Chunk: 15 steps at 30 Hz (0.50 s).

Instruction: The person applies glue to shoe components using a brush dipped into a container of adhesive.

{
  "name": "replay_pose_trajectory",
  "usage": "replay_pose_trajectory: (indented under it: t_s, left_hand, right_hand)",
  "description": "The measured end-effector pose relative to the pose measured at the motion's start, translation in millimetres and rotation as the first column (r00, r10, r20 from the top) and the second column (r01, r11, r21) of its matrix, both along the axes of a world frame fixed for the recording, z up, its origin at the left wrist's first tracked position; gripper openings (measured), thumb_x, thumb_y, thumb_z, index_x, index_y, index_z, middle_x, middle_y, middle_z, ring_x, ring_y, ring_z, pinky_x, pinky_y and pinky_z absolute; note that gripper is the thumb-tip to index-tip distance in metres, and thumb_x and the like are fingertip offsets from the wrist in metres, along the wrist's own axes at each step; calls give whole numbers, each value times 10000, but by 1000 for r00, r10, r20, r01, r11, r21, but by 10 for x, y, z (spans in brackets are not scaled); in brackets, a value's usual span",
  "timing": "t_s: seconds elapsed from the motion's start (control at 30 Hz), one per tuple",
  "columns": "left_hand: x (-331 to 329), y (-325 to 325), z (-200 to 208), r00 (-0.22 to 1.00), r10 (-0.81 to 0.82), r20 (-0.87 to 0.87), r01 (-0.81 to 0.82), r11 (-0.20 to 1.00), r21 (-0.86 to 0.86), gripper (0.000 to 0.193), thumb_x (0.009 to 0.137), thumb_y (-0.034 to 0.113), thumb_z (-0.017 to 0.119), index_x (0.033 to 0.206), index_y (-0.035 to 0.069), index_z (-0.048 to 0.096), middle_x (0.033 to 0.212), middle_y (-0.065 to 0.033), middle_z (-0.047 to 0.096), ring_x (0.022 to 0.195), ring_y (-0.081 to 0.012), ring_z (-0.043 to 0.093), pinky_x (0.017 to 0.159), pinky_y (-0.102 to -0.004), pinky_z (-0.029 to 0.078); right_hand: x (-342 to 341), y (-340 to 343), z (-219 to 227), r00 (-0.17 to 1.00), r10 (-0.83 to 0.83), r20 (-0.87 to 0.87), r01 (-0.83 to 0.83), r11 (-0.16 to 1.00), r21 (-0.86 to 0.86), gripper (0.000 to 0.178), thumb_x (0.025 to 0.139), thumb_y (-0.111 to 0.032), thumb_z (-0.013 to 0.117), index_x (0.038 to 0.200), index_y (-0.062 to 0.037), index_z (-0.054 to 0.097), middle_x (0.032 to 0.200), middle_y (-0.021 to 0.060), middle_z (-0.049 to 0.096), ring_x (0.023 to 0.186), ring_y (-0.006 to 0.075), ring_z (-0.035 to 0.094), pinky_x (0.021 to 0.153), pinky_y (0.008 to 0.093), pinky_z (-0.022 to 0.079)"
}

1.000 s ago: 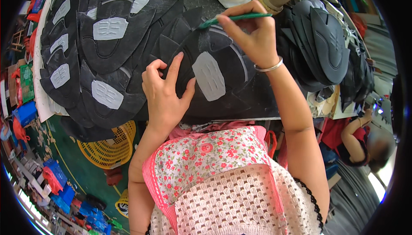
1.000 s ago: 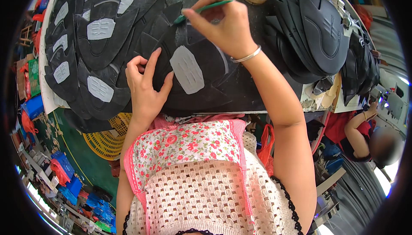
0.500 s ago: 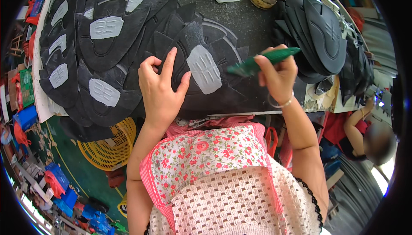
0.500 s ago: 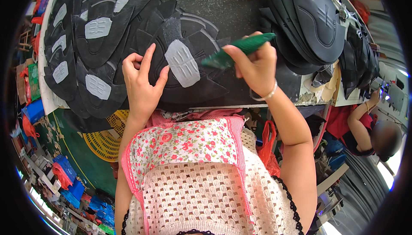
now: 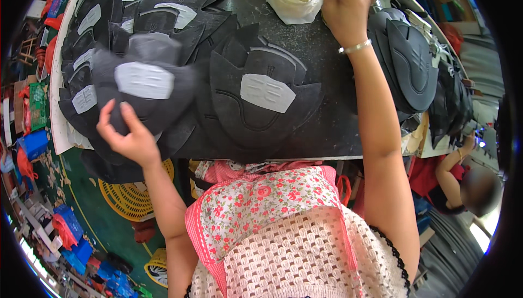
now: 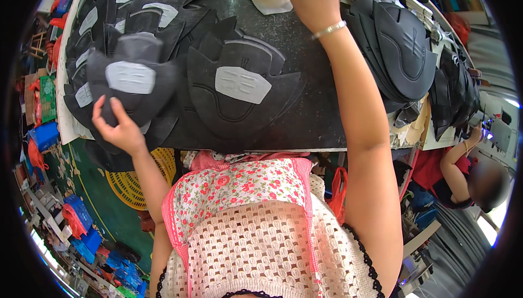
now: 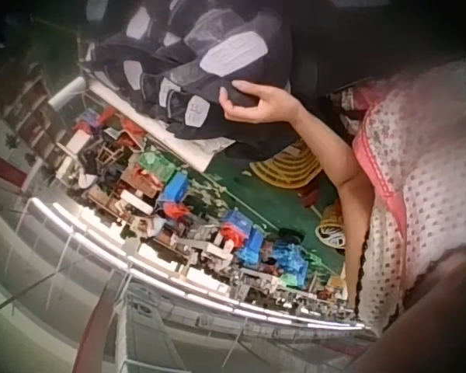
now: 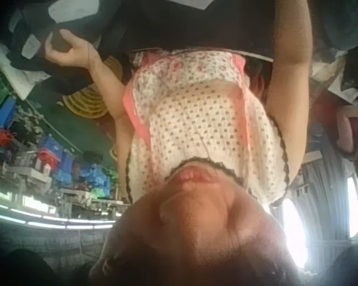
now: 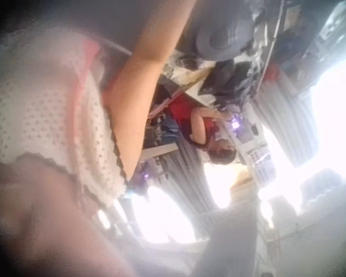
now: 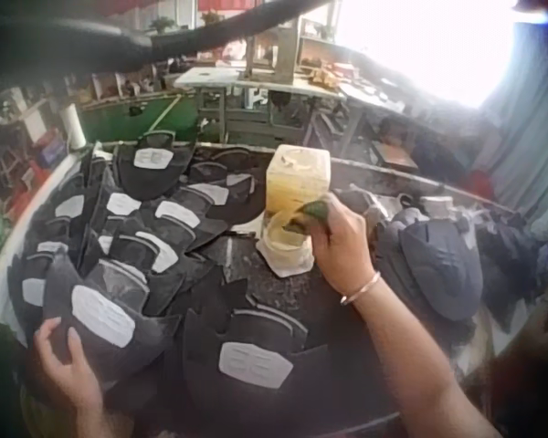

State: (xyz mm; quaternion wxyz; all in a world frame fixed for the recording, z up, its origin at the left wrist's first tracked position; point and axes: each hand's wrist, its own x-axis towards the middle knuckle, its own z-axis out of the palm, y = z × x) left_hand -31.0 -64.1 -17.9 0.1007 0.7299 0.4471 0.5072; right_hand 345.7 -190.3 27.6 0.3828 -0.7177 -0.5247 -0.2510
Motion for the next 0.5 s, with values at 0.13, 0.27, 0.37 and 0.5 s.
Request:
replay_pose_trajectory:
  t_s: [0.13, 0.27, 0.37, 0.5]
  left_hand:
    - [-306, 290, -73, 969, 170, -181, -150, 981, 120, 295, 847, 152, 728, 1100, 41, 622, 1115, -140, 537, 1072, -286, 500, 931, -386, 417]
    - [-97, -33, 6, 922, 118, -369, -71, 988, 139, 337, 820, 220, 766, 1105, 93, 637, 1228, -159, 348, 1107, -304, 428, 890, -406, 428]
    - [358, -650, 164, 909, -392, -142, 294, 844, -447, 470, 796, 274, 785, 1140, 25, 582, 1055, -123, 530, 903, -248, 545, 805, -369, 462]
    - [509, -937, -63, 816, -510, -272, 397, 837, -376, 592, 768, 198, 798, 1265, 4, 540, 1072, -143, 510, 985, -290, 535, 869, -375, 441]
  right_hand:
    - [10, 223, 54, 994, 68, -90, -81, 985, -151, 175, 829, -112, 637, 886, 42, 579, 771, 248, 634, 722, 429, 620, 633, 461, 464]
    - [77, 33, 42, 947, -157, -282, 139, 987, -82, 240, 881, -189, 661, 910, 32, 573, 689, 148, 615, 583, 250, 590, 503, 322, 416]
    - [-140, -129, -30, 596, -8, -803, -106, 990, -88, 298, 912, -291, 680, 942, -8, 595, 644, 27, 608, 482, 84, 554, 410, 203, 371]
    - [-785, -157, 132, 298, 141, -944, -596, 800, -69, 358, 795, -283, 804, 884, -14, 583, 692, 34, 646, 576, 79, 616, 484, 215, 472]
